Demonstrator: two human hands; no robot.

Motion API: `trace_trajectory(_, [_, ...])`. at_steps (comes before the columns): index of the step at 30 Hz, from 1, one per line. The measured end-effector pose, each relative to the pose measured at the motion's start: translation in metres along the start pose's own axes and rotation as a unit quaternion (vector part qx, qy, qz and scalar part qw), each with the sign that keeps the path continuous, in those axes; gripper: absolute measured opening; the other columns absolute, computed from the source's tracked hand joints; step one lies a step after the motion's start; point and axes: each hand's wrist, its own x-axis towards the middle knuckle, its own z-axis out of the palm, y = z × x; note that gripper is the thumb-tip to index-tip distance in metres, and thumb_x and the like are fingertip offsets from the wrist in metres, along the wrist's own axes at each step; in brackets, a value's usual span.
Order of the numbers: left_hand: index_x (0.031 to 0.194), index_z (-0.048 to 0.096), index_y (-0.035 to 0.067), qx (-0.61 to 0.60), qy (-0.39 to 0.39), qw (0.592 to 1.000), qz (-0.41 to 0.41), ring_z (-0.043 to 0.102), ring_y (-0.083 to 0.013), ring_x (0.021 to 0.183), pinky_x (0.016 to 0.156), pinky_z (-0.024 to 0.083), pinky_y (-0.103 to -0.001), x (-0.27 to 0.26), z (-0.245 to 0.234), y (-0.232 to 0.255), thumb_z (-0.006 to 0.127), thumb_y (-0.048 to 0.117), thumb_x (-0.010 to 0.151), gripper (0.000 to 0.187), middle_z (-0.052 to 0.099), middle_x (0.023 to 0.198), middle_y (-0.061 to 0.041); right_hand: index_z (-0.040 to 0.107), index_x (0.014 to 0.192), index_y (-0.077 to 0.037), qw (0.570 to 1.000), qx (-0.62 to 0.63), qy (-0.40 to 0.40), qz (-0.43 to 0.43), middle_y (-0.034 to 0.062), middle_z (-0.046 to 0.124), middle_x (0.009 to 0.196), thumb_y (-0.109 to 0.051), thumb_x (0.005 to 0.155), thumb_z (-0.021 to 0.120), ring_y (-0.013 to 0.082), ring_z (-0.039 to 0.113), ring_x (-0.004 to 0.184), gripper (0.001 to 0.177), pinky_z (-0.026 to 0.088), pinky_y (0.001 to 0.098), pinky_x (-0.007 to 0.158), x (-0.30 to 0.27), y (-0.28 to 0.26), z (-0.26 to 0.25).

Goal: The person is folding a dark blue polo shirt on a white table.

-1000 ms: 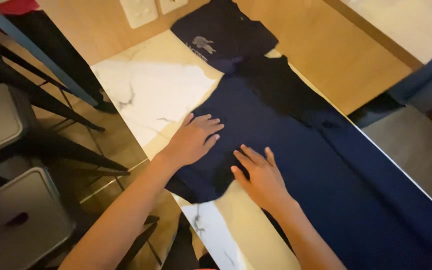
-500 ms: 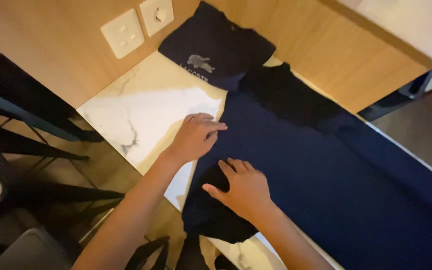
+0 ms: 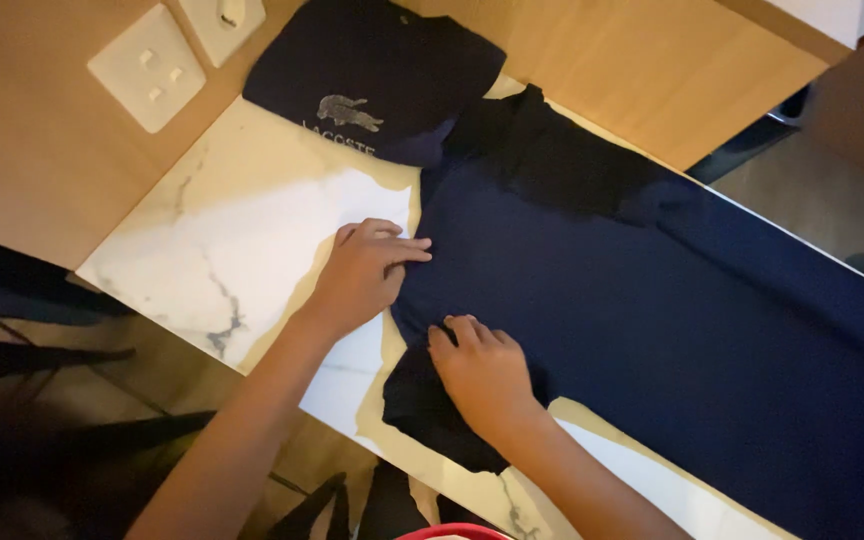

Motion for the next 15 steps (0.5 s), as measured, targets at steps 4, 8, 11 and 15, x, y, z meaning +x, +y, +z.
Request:
trace_trajectory(4, [0.113,0.079,0.015,-0.002,0.02,1.0,-0.011,0.059,-0.0252,0.123,0.106,0.036,-0.041,-0.002,0.002,0.0,0.063,0.003,0.086,0.033,0.077,0.111,-0.001,0.072,0.094,-0.012,0.987,0.028,-0.139,0.08,0.0105,0.073,0.085,-0.027,0.092,0.069,0.0309,0.073,0.076,0.015,0.056,0.044,0.067,0.02,0.019,-0.032])
trace_trajectory(8, [0.125,0.06,0.011,-0.038,0.035,0.998,-0.025,0.06,-0.0227,0.123,0.11,0.031,-0.043,-0.007,0.003,-0.002,0.053,-0.003,0.089,0.04,0.077,0.12,0.001,0.07,0.1,-0.009,0.978,0.083,-0.057,0.181,0.0191,0.071,0.084,-0.025,0.095,0.07,0.0405,0.07,0.076,0.016,0.053,0.0494,0.065,0.044,0.06,-0.066])
trace_trajectory(11, [0.127,0.057,0.012,-0.028,0.025,0.999,-0.028,0.059,-0.0239,0.124,0.112,0.028,-0.045,-0.003,-0.001,-0.001,0.051,-0.007,0.082,0.049,0.077,0.119,-0.001,0.071,0.106,-0.009,0.971,0.118,0.019,0.206,0.0183,0.073,0.089,-0.022,0.095,0.07,0.0386,0.072,0.08,0.017,0.055,0.0467,0.068,0.059,0.108,-0.069])
trace_trajectory(15, [0.129,0.056,0.013,-0.061,0.023,0.997,-0.039,0.059,-0.0219,0.123,0.112,0.027,-0.044,-0.003,-0.002,-0.001,0.054,-0.001,0.085,0.046,0.077,0.119,0.0,0.07,0.108,-0.007,0.964,0.164,0.065,0.201,0.0141,0.076,0.096,-0.027,0.094,0.073,0.0306,0.076,0.087,0.025,0.058,0.0404,0.075,0.063,0.111,-0.081])
